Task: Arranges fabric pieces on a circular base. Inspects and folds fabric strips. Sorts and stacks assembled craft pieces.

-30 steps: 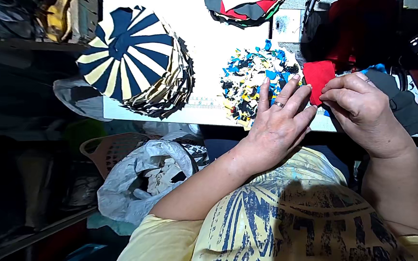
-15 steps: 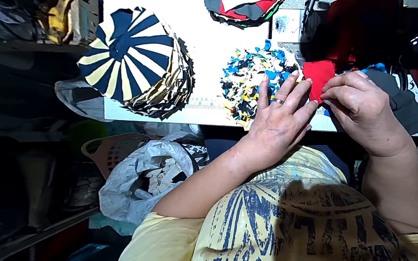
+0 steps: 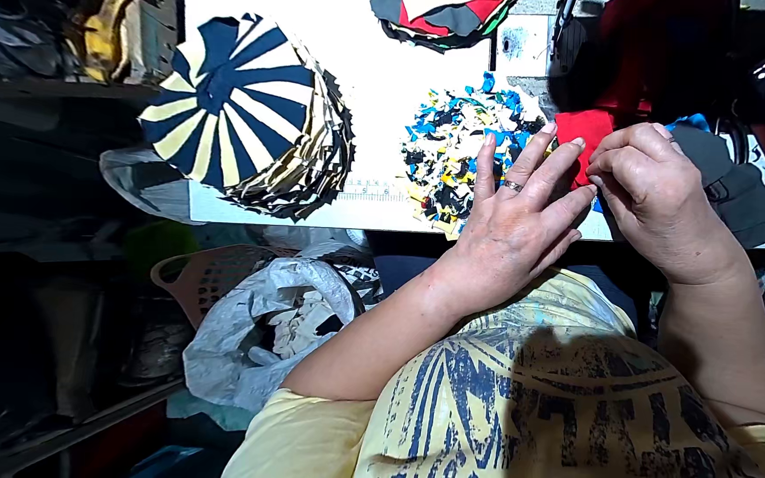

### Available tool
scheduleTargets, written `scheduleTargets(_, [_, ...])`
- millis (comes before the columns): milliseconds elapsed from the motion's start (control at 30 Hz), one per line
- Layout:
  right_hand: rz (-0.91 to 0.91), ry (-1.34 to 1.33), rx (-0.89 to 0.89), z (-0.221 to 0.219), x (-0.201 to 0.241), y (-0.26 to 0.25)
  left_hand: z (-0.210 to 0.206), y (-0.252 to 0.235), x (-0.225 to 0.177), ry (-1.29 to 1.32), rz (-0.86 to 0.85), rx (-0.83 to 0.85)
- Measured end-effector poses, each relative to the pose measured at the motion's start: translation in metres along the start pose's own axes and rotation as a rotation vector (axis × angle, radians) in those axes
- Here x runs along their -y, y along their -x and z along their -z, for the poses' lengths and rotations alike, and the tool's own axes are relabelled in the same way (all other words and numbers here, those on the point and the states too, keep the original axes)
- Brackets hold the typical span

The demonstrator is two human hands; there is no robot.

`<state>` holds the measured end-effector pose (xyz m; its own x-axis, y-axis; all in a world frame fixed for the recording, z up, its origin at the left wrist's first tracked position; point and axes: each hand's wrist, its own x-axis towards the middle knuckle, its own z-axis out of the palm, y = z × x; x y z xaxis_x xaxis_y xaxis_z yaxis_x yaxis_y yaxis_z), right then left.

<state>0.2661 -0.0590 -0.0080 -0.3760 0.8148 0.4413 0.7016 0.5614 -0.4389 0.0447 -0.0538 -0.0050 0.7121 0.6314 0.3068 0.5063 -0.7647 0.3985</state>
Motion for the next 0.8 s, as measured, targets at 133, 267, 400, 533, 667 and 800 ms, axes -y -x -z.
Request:
scheduleTargets(133, [0.015, 0.009, -0.002, -0.001, -0.001, -0.001, -0.005, -0.003, 0.0, -0.073, 0.038, 0.022])
scheduleTargets(267, [-0.015, 0.039, 0.016, -0.001, 0.001, -0.004, -0.006, -0.003, -0.002, -0.109, 0.056, 0.039])
scheduleTargets(400, [-0.083, 0.094, 0.008, 0.002, 0.002, -0.014, -0.008, -0.003, -0.002, -0.122, 0.048, 0.027])
scheduleTargets(533, [-0.22, -0.005, -0.111, 0.011, -0.003, -0.03, -0.007, -0.004, -0.002, -0.12, 0.046, 0.063])
scheduleTargets(667, [-0.276, -0.314, -0.341, 0.022, -0.02, -0.047, -0.004, -0.006, -0.002, -0.112, 0.058, 0.119])
scheduleTargets(800, [-0.338, -0.76, -0.585, 0.031, -0.019, -0.055, -0.002, -0.007, 0.0, -0.09, 0.062, 0.142])
